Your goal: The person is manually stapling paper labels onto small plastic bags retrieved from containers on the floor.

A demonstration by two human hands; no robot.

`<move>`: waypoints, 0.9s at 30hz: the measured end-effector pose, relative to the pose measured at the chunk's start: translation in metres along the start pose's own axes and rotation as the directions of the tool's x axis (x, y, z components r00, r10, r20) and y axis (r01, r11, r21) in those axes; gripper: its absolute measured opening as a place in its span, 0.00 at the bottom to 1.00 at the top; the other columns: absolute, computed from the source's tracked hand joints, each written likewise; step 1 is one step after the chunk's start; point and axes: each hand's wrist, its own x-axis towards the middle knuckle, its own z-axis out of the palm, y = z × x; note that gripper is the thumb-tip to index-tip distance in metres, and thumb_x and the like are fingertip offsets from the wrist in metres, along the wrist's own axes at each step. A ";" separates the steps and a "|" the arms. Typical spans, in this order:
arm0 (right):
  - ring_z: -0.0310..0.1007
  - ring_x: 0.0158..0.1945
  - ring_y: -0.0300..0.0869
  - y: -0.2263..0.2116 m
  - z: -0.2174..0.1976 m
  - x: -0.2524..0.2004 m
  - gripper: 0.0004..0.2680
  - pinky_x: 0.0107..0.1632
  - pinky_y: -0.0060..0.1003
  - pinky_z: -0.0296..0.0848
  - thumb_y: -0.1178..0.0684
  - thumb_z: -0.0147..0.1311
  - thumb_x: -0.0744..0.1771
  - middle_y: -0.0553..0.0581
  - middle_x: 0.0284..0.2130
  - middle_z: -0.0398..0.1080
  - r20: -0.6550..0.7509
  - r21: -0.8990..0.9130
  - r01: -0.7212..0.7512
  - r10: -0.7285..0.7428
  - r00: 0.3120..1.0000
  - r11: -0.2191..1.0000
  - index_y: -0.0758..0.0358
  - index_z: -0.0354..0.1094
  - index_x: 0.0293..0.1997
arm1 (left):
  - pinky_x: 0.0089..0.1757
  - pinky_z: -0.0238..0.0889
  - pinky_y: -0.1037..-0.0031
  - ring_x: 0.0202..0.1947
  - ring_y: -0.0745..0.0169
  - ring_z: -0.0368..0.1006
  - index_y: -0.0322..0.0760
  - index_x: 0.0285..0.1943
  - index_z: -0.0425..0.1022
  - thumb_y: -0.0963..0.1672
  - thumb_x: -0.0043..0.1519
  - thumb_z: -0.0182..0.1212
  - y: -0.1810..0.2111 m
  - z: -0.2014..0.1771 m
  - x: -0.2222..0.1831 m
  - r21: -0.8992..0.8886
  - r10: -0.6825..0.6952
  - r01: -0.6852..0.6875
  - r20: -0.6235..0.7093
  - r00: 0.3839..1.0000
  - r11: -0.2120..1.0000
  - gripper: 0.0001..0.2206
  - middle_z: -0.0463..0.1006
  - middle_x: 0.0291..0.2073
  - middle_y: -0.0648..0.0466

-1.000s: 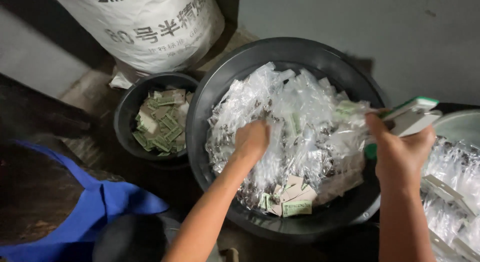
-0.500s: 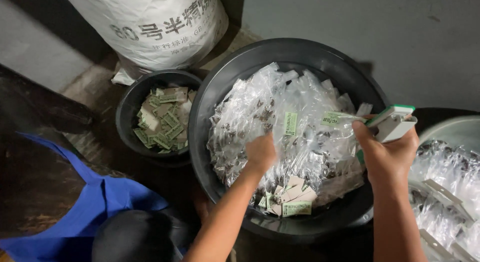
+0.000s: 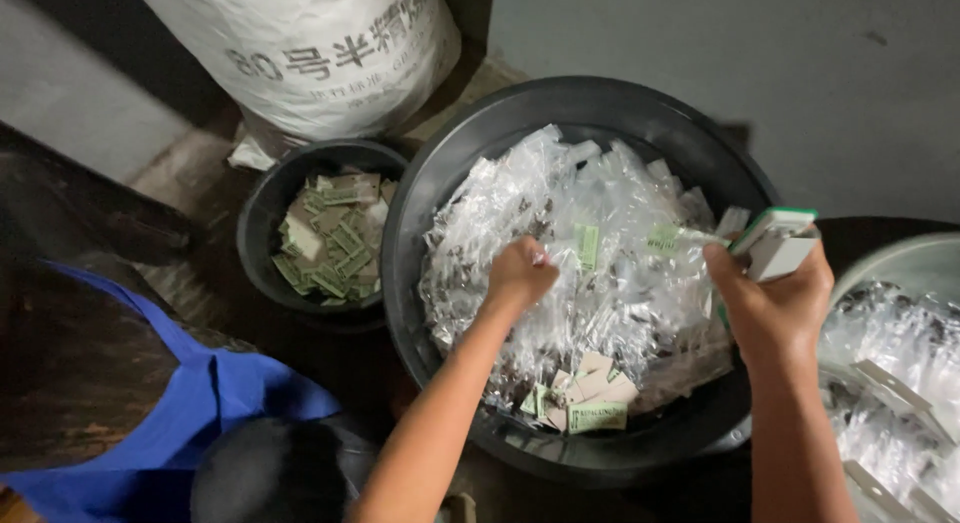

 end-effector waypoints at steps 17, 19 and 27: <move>0.71 0.38 0.37 -0.016 0.027 -0.032 0.14 0.50 0.35 0.71 0.64 0.71 0.59 0.54 0.33 0.72 0.021 0.173 0.106 -0.111 0.994 0.979 0.59 0.67 0.40 | 0.50 0.70 0.55 0.49 0.38 0.75 0.27 0.50 0.75 0.47 0.57 0.66 0.079 -0.044 -0.134 0.178 0.512 -0.547 0.208 0.833 0.818 0.19 0.78 0.43 0.35; 0.72 0.39 0.38 -0.049 0.015 -0.039 0.10 0.48 0.35 0.72 0.62 0.68 0.62 0.54 0.35 0.74 0.086 0.144 0.096 -0.109 0.990 0.985 0.59 0.67 0.39 | 0.51 0.69 0.63 0.49 0.49 0.74 0.32 0.51 0.73 0.50 0.56 0.64 0.090 -0.051 -0.130 0.133 0.509 -0.519 0.105 0.854 0.844 0.21 0.77 0.46 0.43; 0.69 0.35 0.33 -0.055 0.010 -0.042 0.08 0.40 0.27 0.67 0.58 0.68 0.63 0.50 0.33 0.74 0.205 0.154 0.115 -0.146 0.968 0.981 0.58 0.69 0.39 | 0.49 0.69 0.69 0.39 0.61 0.75 0.36 0.41 0.74 0.40 0.63 0.60 0.085 -0.040 -0.100 0.000 0.852 -0.852 0.009 0.523 0.523 0.02 0.78 0.35 0.52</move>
